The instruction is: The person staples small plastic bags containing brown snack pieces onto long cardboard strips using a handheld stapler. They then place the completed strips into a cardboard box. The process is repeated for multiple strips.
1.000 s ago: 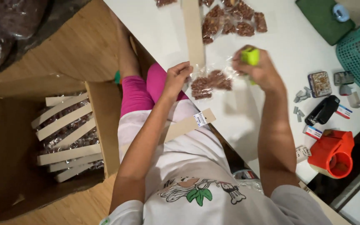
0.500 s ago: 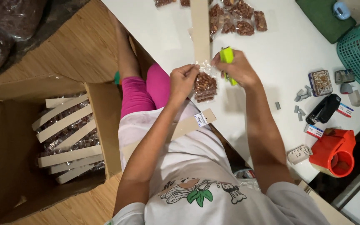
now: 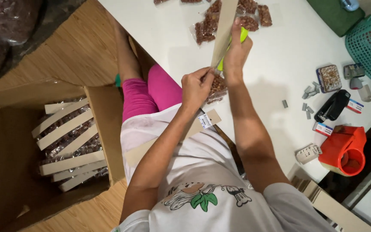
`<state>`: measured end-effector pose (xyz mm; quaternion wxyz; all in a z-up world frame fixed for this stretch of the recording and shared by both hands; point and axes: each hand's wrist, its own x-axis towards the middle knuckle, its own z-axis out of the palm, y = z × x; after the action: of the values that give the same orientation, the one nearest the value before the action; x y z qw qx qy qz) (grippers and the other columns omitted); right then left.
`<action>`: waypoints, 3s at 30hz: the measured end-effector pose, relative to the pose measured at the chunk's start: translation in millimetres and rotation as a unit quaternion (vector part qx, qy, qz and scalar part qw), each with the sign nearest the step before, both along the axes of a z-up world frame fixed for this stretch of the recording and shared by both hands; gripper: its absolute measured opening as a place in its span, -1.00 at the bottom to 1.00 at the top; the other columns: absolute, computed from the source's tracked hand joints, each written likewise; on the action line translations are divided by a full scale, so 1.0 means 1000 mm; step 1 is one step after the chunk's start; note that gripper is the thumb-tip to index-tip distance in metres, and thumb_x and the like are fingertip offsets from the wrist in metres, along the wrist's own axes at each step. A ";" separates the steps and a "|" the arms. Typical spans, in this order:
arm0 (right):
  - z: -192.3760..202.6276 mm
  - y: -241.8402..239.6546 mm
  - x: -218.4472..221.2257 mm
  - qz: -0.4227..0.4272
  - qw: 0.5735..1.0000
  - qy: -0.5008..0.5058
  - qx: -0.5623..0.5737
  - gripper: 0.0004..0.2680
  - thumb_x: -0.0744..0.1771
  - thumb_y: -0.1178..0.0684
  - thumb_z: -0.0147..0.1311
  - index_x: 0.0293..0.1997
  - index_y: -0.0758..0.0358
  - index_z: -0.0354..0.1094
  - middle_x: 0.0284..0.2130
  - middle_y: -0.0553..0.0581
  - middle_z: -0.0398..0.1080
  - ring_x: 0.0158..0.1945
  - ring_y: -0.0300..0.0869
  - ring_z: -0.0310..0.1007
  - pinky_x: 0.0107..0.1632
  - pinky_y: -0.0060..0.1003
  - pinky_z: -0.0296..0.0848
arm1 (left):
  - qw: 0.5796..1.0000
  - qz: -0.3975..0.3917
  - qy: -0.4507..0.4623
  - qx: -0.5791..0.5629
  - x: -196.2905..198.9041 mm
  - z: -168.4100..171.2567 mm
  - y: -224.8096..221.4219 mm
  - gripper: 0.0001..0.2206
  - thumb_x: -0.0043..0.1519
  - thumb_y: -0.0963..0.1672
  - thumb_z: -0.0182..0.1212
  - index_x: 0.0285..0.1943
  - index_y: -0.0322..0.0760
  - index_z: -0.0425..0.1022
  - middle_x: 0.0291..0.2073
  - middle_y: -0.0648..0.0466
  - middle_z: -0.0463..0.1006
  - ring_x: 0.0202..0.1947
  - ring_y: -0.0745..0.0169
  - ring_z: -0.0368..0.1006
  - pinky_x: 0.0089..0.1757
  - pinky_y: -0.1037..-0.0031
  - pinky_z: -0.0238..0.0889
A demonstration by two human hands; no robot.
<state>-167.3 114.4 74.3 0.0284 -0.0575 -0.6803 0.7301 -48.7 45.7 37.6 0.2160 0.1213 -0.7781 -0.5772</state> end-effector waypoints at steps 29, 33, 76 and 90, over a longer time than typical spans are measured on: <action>0.007 0.053 -0.020 0.488 0.845 0.083 0.203 -0.80 0.22 0.14 0.39 -0.14 0.21 0.50 -0.38 0.00 0.44 -0.27 -0.29 0.38 -0.14 -0.37 0.38 | 0.958 0.010 -0.057 0.280 -0.019 -0.078 -0.064 -0.79 0.25 -0.14 0.30 0.03 -0.25 0.67 -0.17 0.03 0.67 -0.13 0.29 0.49 -0.06 0.41 0.40; 0.046 0.053 -0.001 0.520 0.836 0.044 0.167 -0.81 0.22 0.14 0.40 -0.17 0.23 0.50 -0.40 -0.05 0.44 -0.32 -0.34 0.37 -0.16 -0.42 0.39 | 0.961 0.018 -0.043 0.274 -0.012 -0.068 -0.067 -0.79 0.26 -0.17 0.30 0.04 -0.33 0.65 -0.17 -0.01 0.65 -0.13 0.27 0.46 -0.05 0.39 0.40; -0.053 0.012 -0.092 0.156 0.966 -0.038 0.202 -0.16 0.22 -0.33 0.22 0.48 0.43 -0.26 0.11 0.30 0.47 -0.12 -0.14 0.67 -0.36 -0.32 0.73 | 0.990 0.070 -0.015 0.126 -0.008 -0.032 -0.030 -0.67 0.32 -0.12 0.15 -0.56 -0.13 0.28 -0.59 0.35 0.14 -0.47 0.50 0.06 -0.40 0.51 -0.06; -0.074 0.110 -0.103 0.099 0.798 0.301 0.513 -0.75 0.23 0.20 0.18 -0.01 0.35 0.38 -0.12 0.30 0.22 -0.22 0.22 0.39 -0.21 0.07 0.45 | 0.942 0.090 -0.168 0.278 -0.023 -0.065 -0.053 -0.67 0.22 -0.06 0.26 0.10 -0.32 0.62 0.04 -0.01 0.67 0.09 0.18 0.53 0.14 0.45 0.36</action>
<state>-270.5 224.8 0.1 0.1839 0.2558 -0.9145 0.2539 -71.7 -7.3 -27.5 0.0913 0.3415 -0.5976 -0.7197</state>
